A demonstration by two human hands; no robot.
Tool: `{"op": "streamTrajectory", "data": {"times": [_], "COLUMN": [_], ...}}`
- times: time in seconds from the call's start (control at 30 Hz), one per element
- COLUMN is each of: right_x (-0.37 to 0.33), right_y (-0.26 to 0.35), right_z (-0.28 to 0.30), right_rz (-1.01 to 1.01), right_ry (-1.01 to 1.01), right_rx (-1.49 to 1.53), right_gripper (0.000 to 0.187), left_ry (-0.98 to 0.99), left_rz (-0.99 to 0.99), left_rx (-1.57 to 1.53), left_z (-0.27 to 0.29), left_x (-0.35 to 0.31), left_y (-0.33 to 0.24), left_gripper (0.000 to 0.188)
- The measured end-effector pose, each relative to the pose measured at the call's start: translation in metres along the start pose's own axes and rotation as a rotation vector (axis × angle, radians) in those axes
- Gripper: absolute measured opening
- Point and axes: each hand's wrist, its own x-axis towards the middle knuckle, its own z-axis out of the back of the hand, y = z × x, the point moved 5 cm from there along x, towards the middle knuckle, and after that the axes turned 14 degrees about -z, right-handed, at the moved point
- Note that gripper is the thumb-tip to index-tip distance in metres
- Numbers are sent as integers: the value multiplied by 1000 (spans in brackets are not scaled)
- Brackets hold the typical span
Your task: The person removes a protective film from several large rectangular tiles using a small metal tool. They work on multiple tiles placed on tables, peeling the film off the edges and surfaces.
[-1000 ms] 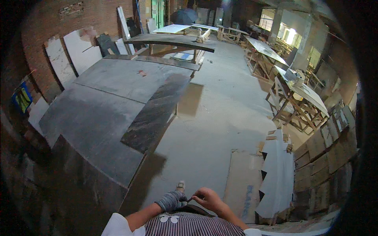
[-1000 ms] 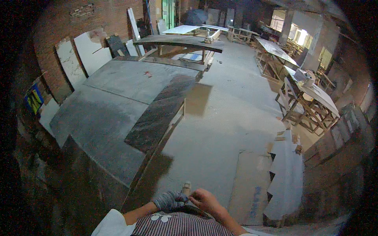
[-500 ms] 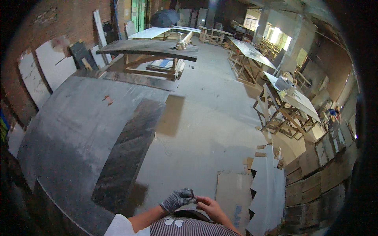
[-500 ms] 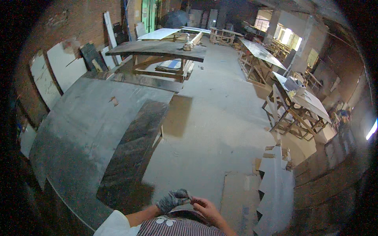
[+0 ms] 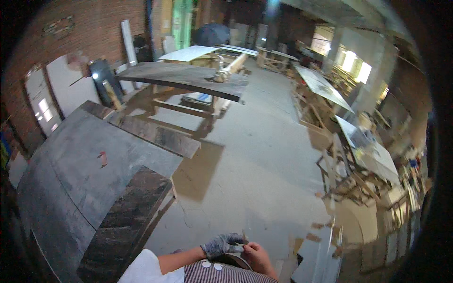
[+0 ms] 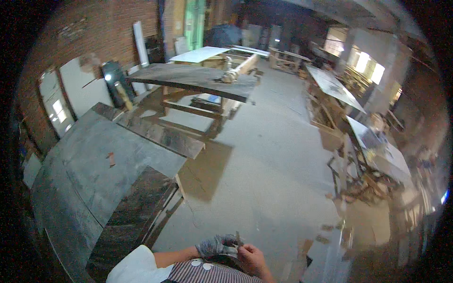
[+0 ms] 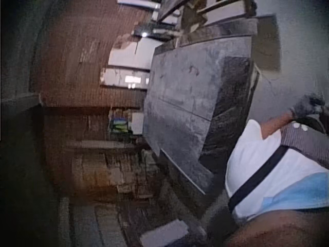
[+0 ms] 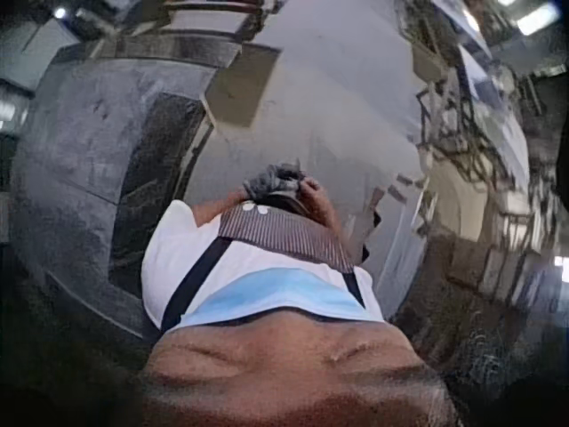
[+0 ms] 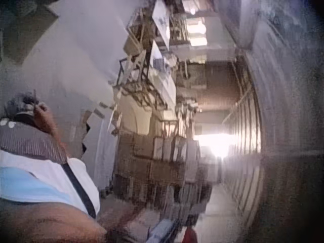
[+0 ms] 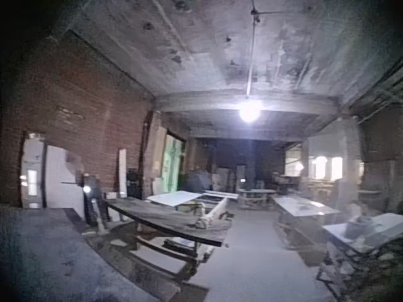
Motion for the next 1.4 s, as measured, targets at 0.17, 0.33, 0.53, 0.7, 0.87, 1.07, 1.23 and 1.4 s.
{"op": "streamTrajectory", "data": {"times": [0.17,0.33,0.53,0.7,0.87,1.07,1.23,1.4], "right_x": [69,144,231,261,303,387,450,517], "right_y": [102,181,300,398,472,620,741,872], "right_z": [23,66,174,260,308,324,390,404], "right_rz": [289,350,268,249,244,232,204,244], "right_ry": [-142,-151,-345,-418,-499,-399,-414,-326], "right_rx": [-439,-520,-649,-364,76,-68,-268,-457], "right_gripper": [10,13,17,36,23,18,28,27], "left_ry": [-214,-230,-423,-310,44,270,267,123], "left_rz": [34,-294,92,-16,71,121,196,309], "left_rx": [283,713,185,531,304,215,439,552], "left_z": [46,104,165,229,192,170,202,254], "left_x": [98,196,371,538,691,833,974,1079], "left_y": [23,57,82,120,127,170,168,145], "left_gripper": [28,29,27,41,42,43,47,41]}}
